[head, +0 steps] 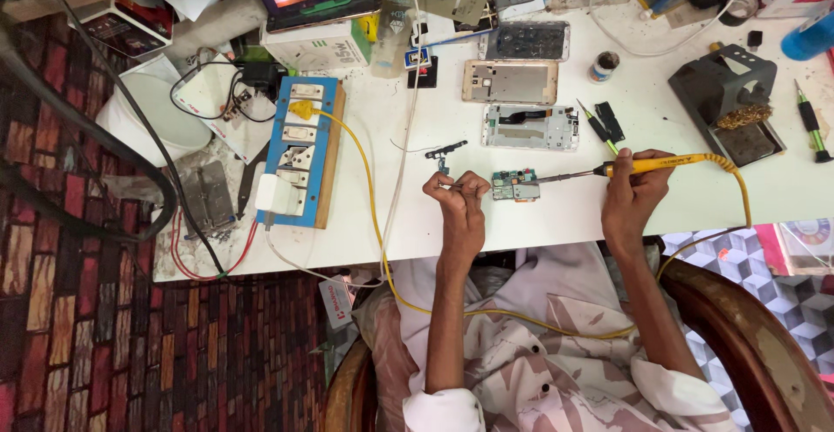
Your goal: The person sits at a repair workbench and solders a disassembled phone motherboard, holding the board with one hand while applying a soldering iron to its components. Disassembled phone bodies, a screwdriver, and other repair tools remain on the bench around the work area.
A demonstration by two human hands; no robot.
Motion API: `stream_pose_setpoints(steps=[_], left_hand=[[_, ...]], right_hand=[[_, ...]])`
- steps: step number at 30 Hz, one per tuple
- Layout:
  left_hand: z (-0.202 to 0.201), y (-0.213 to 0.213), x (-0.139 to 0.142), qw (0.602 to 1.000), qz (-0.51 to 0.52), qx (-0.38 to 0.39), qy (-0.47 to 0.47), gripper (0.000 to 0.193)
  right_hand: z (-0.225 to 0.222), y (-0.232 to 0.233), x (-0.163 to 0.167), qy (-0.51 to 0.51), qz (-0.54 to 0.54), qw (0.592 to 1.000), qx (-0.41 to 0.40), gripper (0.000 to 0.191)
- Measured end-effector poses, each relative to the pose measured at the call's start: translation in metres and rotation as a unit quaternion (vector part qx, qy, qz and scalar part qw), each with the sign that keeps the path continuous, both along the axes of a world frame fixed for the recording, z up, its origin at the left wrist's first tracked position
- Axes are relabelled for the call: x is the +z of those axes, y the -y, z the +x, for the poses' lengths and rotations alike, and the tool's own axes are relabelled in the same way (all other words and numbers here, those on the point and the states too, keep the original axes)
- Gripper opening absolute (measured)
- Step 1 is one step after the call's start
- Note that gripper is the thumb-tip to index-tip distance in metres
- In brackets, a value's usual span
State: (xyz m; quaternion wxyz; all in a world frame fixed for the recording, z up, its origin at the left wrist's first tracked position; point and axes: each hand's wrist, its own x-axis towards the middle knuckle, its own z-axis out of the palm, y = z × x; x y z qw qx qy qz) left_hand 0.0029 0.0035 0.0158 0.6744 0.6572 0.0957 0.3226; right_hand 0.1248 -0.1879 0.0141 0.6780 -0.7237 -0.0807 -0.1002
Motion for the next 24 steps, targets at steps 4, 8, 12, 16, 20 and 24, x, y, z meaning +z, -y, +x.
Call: stream_pose_setpoints(steps=[4,8,12,16,20,24], left_hand=[[-0.0009,-0.0007,-0.0008,1.0,0.01,0.003,0.006,0.02],[-0.0003,-0.0012,-0.0021,1.0,0.002,0.004,0.005,0.02],[0.0006,-0.001,-0.0029,1.0,-0.005,0.004,0.02,0.021],[0.0001,-0.0013,-0.0016,1.0,-0.01,0.0,0.017,0.02],[0.0,-0.0011,0.0002,1.0,-0.008,-0.004,0.027,0.022],[-0.0003,-0.0004,0.0004,1.0,-0.004,-0.002,0.021,0.021]], right_hand=[[0.0,-0.0007,0.0002,0.001,0.016,1.0,0.006,0.021],[-0.0012,-0.0003,0.0006,-0.006,0.022,1.0,0.01,0.021],[-0.0013,-0.0005,0.0013,-0.002,0.031,0.999,0.016,0.021],[-0.0009,-0.0025,0.0034,-0.007,0.024,1.0,0.014,0.022],[-0.0013,-0.0025,0.0057,-0.017,0.03,0.999,0.02,0.022],[-0.0014,-0.0028,0.0062,0.003,0.0,1.0,0.007,0.021]])
